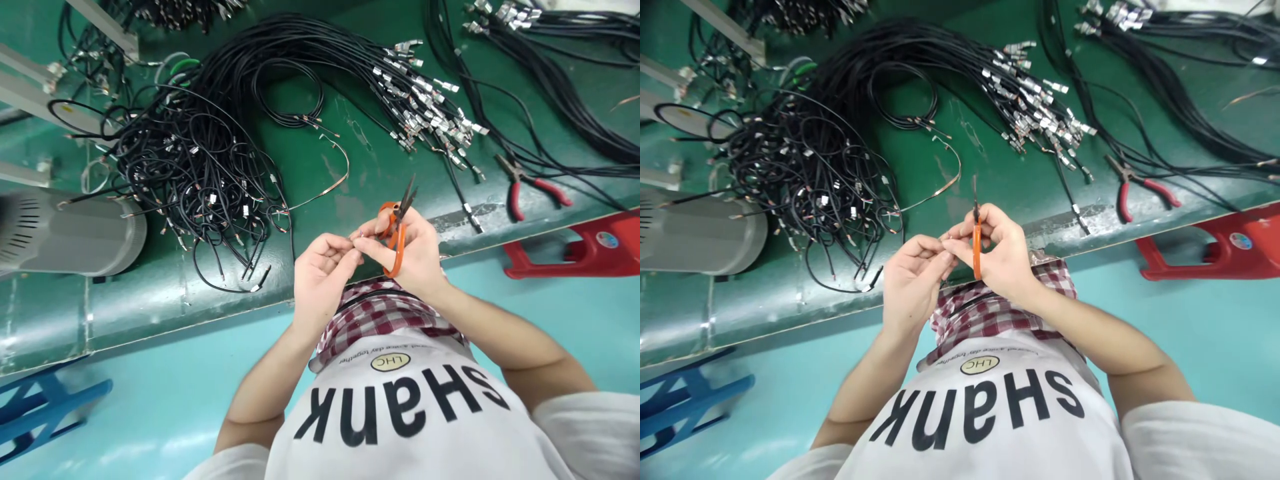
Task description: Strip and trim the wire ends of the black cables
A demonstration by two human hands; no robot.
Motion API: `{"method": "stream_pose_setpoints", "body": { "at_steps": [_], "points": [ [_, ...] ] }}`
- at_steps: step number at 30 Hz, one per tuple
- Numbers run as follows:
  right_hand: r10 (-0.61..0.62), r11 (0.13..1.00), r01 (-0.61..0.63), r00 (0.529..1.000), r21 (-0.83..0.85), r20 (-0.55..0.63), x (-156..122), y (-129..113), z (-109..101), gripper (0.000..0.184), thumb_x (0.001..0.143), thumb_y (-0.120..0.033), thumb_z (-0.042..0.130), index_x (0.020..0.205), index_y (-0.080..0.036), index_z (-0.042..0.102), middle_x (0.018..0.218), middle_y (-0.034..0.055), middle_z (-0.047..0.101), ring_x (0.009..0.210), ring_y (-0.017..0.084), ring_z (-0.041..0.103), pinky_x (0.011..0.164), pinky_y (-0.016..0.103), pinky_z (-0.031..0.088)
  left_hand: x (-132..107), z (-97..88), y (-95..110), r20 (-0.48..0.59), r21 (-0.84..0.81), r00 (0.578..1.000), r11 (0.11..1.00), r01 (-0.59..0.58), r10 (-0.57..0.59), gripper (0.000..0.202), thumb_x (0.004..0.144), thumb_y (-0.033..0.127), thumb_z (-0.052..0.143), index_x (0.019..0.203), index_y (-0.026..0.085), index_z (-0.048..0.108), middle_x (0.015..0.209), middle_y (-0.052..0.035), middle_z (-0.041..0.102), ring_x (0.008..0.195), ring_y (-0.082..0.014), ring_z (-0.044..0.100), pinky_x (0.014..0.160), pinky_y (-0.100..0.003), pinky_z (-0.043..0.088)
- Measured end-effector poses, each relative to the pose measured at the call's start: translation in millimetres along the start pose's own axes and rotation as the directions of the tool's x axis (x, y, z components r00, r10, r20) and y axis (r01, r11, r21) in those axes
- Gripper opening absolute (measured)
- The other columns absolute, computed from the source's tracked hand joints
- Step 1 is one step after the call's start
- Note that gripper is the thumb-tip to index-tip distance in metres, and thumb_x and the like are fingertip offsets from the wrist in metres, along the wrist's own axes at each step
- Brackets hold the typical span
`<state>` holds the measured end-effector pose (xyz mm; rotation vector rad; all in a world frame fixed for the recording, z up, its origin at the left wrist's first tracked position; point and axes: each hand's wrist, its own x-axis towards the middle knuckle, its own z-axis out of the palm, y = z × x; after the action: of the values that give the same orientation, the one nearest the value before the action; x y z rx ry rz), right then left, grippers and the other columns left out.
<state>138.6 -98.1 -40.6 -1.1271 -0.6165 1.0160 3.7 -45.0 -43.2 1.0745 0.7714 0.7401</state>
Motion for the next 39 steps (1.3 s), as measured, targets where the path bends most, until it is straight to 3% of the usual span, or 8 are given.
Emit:
{"method": "stream_pose_setpoints", "body": {
  "at_steps": [4, 7, 10, 15, 21, 29, 36, 39],
  "points": [
    [0.012, 1.000, -0.013, 0.999, 0.022, 0.046, 2, 4, -6, 0.040, 0.074, -0.035, 0.086, 0.089, -0.021, 0.051, 0.092, 0.0028, 0.071, 0.088, 0.019, 0.070, 0.081, 0.034, 0.058, 3, 2.0, 0, -0.009, 0.020, 1.000, 1.000, 0.006, -0.006, 0.014, 0.082, 0.023, 0.077, 0.083, 0.016, 0.065, 0.075, -0.0017, 0.065, 0.064, -0.0074, 0.058, 0.062, -0.019, 0.046],
    [0.024, 0.998, -0.032, 0.991, 0.062, 0.131, 5, 4, -15, 0.035, 0.077, -0.029, 0.084, 0.090, -0.020, 0.053, 0.095, 0.0039, 0.073, 0.095, 0.020, 0.071, 0.090, 0.036, 0.057, 4, 2.5, 5, -0.015, 0.039, 0.999, 0.998, 0.042, -0.041, 0.016, 0.082, 0.025, 0.077, 0.085, 0.016, 0.064, 0.070, -0.0014, 0.065, 0.052, -0.0059, 0.051, 0.049, -0.018, 0.039],
    [0.025, 0.997, -0.035, 0.990, 0.074, 0.138, 6, 4, -21, 0.029, 0.081, -0.026, 0.081, 0.091, -0.020, 0.054, 0.100, 0.0051, 0.075, 0.101, 0.019, 0.071, 0.098, 0.037, 0.054, 3, 3.1, 10, -0.018, 0.054, 0.998, 0.996, 0.067, -0.066, 0.017, 0.084, 0.027, 0.075, 0.088, 0.015, 0.064, 0.068, -0.0019, 0.065, 0.047, -0.0059, 0.050, 0.044, -0.019, 0.036],
    [0.033, 0.998, -0.039, 0.994, 0.057, 0.109, 6, 3, -18, 0.037, 0.075, -0.029, 0.086, 0.090, -0.021, 0.053, 0.102, 0.0038, 0.074, 0.098, 0.018, 0.070, 0.094, 0.035, 0.055, 2, 4.4, 11, -0.018, 0.099, 0.996, 0.991, 0.087, -0.086, 0.017, 0.084, 0.027, 0.074, 0.087, 0.014, 0.063, 0.067, -0.0014, 0.065, 0.045, -0.0057, 0.050, 0.044, -0.019, 0.038],
    [-0.042, 0.992, 0.023, 0.987, 0.124, 0.154, 11, 7, -16, 0.036, 0.073, -0.023, 0.087, 0.084, -0.020, 0.053, 0.086, 0.0012, 0.072, 0.084, 0.015, 0.071, 0.079, 0.028, 0.058, 2, 1.0, 9, 0.063, 0.049, 0.993, 0.994, 0.096, -0.099, 0.012, 0.087, 0.023, 0.071, 0.085, 0.015, 0.063, 0.067, -0.0011, 0.065, 0.045, -0.0056, 0.048, 0.044, -0.019, 0.034],
    [-0.088, 0.994, 0.075, 0.980, 0.076, 0.176, 16, 15, -21, 0.039, 0.073, -0.032, 0.088, 0.086, -0.018, 0.054, 0.085, 0.0022, 0.071, 0.085, 0.018, 0.072, 0.082, 0.032, 0.060, 4, -3.8, 8, 0.133, -0.004, 0.983, 0.991, 0.130, -0.129, 0.011, 0.090, 0.023, 0.068, 0.086, 0.014, 0.063, 0.069, -0.0021, 0.064, 0.048, -0.0060, 0.047, 0.045, -0.018, 0.033],
    [-0.092, 0.994, 0.074, 0.963, 0.080, 0.252, 20, 10, -26, 0.029, 0.078, -0.024, 0.083, 0.088, -0.017, 0.056, 0.088, 0.0031, 0.073, 0.091, 0.019, 0.073, 0.088, 0.034, 0.060, 3, -6.4, 11, 0.159, 0.008, 0.980, 0.993, 0.121, -0.121, 0.009, 0.092, 0.023, 0.066, 0.089, 0.015, 0.065, 0.070, -0.0024, 0.066, 0.046, -0.0067, 0.049, 0.045, -0.019, 0.035],
    [-0.128, 0.990, 0.108, 0.958, 0.089, 0.257, 21, 8, -26, 0.034, 0.074, -0.023, 0.086, 0.087, -0.017, 0.055, 0.090, 0.0037, 0.073, 0.088, 0.018, 0.073, 0.084, 0.031, 0.060, 2, -6.6, 12, 0.160, 0.035, 0.981, 0.994, 0.106, -0.110, 0.010, 0.092, 0.024, 0.065, 0.092, 0.014, 0.066, 0.070, -0.0027, 0.066, 0.046, -0.0069, 0.050, 0.046, -0.020, 0.036]
  ]
}}
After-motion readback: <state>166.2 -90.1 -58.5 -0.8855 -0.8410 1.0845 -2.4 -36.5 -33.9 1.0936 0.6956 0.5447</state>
